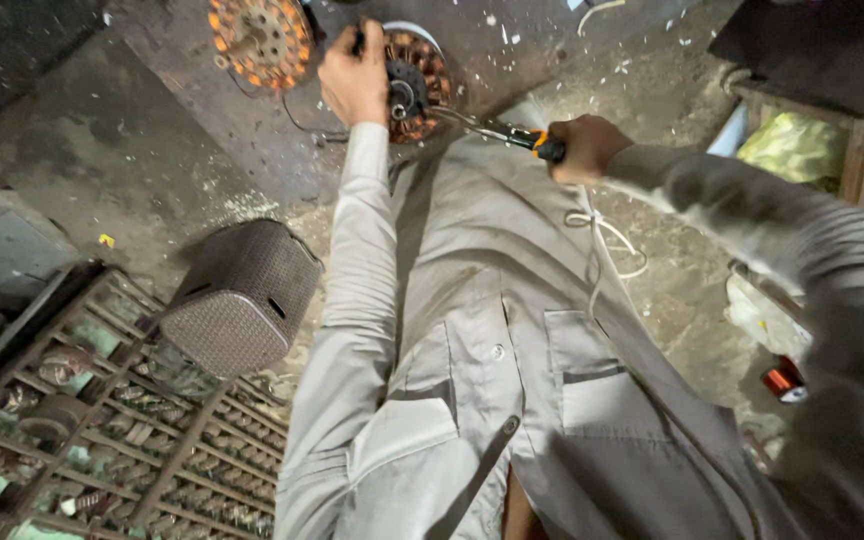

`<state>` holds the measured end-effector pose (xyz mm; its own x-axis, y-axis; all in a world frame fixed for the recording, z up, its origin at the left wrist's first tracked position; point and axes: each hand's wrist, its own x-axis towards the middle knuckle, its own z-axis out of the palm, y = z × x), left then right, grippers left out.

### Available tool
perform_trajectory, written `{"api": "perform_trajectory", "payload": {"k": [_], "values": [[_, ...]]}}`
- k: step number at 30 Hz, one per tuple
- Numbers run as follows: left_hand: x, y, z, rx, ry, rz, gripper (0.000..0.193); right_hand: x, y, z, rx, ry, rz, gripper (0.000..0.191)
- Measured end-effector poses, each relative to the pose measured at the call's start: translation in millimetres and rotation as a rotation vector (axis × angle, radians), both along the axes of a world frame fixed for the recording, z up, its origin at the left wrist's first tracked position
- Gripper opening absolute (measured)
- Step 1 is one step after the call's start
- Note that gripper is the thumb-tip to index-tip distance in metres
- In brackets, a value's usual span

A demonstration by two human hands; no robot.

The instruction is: The person uses pliers to cut and adjust copper windings on several circular stator components on a workbench. The person repeatedly picks up and sets down the pliers while working on each stator, occasionally moving the components to different positions on the table.

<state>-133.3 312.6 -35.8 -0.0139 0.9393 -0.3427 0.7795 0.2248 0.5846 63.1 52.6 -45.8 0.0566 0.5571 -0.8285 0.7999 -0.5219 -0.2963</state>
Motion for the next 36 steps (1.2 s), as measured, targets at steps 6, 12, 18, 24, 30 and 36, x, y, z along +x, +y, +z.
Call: {"api": "perform_trajectory", "payload": {"k": [6,12,18,24,30,36], "values": [[-1.6,0.4,-3.6,0.045,-0.049,-0.025,0.048,-21.4,-35.4,-37.6,0.213,-0.094,-0.101,0.040],[-0.2,-1.4,4.1,0.070,-0.015,0.005,0.052,-22.6,-47.8,-17.8,0.105,0.087,-0.235,0.045],[-2.2,-0.9,10.3,0.056,0.035,0.006,0.052,5.7,5.7,8.5,-0.185,0.178,-0.092,0.056],[-5.8,3.9,20.7,0.105,0.026,0.014,0.052,12.8,33.7,10.6,-0.100,-0.045,0.056,0.052],[-8.8,2.9,21.1,-0.008,0.064,0.033,0.050,-32.4,-4.7,-22.5,0.059,-0.203,-0.013,0.051],[-9.9,-9.6,20.4,0.062,-0.009,0.157,0.055,-39.5,-28.9,-25.3,0.310,0.145,-0.276,0.049]]}}
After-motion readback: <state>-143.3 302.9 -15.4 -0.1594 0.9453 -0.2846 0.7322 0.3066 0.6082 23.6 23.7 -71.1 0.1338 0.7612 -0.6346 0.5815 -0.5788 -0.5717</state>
